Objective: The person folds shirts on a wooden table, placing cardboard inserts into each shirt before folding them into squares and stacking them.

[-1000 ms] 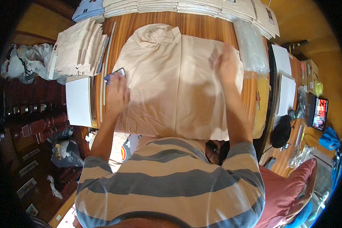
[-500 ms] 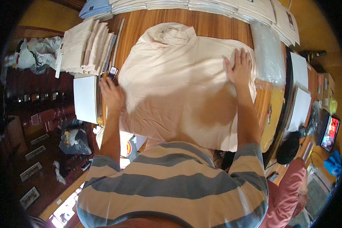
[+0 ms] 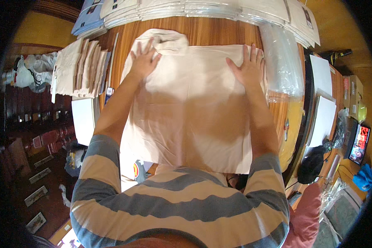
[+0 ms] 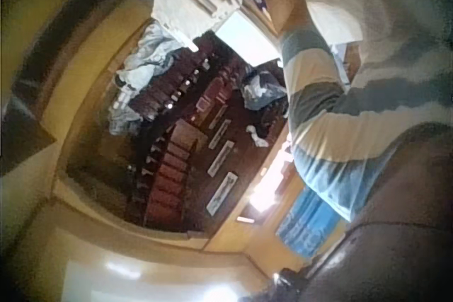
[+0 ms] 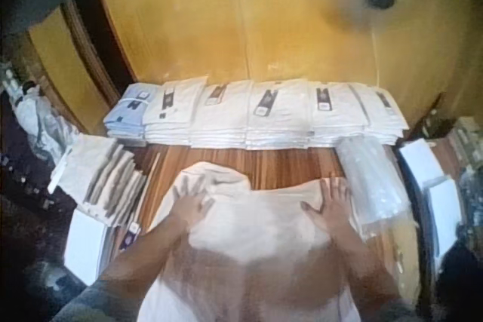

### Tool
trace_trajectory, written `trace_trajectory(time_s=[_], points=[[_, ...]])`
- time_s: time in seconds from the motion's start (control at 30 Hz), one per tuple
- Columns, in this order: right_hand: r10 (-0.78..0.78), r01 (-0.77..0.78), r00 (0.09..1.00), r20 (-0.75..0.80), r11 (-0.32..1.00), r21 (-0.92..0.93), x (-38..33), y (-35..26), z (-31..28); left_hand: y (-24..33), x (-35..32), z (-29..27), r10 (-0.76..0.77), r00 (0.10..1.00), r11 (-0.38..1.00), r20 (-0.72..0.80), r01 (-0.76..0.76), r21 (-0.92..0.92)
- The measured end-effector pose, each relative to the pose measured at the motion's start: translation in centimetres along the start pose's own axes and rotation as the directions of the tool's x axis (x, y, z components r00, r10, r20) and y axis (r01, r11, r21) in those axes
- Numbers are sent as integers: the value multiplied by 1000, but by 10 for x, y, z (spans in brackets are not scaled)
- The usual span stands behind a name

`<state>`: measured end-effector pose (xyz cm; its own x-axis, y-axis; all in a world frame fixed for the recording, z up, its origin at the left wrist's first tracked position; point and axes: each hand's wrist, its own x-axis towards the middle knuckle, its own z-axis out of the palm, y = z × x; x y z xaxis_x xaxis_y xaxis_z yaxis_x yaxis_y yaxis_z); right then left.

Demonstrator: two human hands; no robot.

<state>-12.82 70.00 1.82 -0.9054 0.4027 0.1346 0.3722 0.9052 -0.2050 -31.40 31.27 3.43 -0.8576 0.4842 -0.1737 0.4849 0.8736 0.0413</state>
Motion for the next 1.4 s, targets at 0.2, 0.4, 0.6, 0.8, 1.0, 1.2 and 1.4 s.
trace_trajectory(time_s=[0.2,0.4,0.6,0.8,1.0,1.2,1.4], points=[[43,-38,998,-44,994,103,39,16,4,-12,78,-2,-141,988,989,-58,138,-51],[-215,267,940,-264,947,178,0,15,-24,0,67,-18,167,895,913,-413,-298,-278],[-41,72,884,-465,996,48,-182,109,-75,-7,-166,-4,76,968,984,-239,-112,-140],[614,-556,740,-275,788,265,-266,204,-60,-43,-268,-43,-86,980,933,-182,16,-359],[480,-435,784,-394,877,202,-260,188,-51,-121,-305,-147,-288,804,854,-521,-30,-520],[403,-174,745,-532,887,428,-204,33,-78,-259,-266,-202,-354,682,879,-640,10,-476],[238,51,866,-440,833,551,-149,-181,-94,-299,-217,-205,-111,765,947,-634,-111,-300]])
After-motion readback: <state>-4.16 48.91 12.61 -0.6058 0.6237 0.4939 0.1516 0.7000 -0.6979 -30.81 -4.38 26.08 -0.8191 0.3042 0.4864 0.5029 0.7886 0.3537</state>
